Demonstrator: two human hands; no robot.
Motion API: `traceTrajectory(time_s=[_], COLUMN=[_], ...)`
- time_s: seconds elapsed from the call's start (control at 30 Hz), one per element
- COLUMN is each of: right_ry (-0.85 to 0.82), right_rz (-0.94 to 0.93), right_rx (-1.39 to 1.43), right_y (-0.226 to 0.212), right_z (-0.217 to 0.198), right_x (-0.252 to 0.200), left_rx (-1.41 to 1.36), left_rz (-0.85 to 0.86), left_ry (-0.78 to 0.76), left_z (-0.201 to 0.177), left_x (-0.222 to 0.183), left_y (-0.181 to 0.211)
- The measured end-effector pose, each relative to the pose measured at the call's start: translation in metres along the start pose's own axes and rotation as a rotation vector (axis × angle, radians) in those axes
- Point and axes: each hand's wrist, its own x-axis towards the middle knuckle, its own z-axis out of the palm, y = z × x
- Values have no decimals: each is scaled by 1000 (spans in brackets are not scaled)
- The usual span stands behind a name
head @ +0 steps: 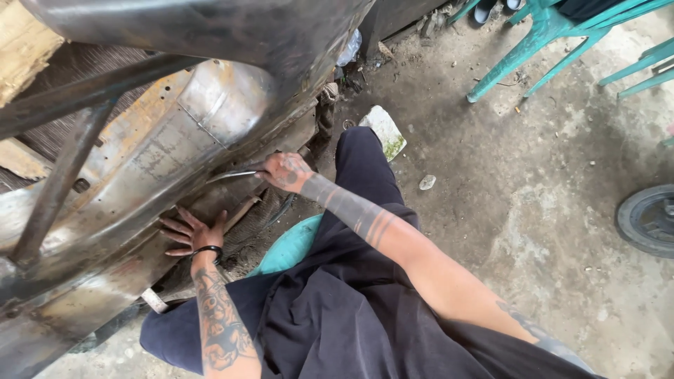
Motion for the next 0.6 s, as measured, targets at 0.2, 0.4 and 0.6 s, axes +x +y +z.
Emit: traceTrajectory(time_s=[0.2, 0.4, 0.6], right_ry=[-827, -720, -771], right_rz=[345, 424, 683], right_rx=[-146, -295, -268], right_y=[29, 69, 90], right_z=[-90, -167, -178], right_x=[56, 66, 26], left_rx=[68, -33, 124], left_rz=[-5, 10, -78], left_ry=[-28, -93, 76], left_z=[3, -6, 24], left_x=[6, -7, 16], left_y=[-3, 7, -13])
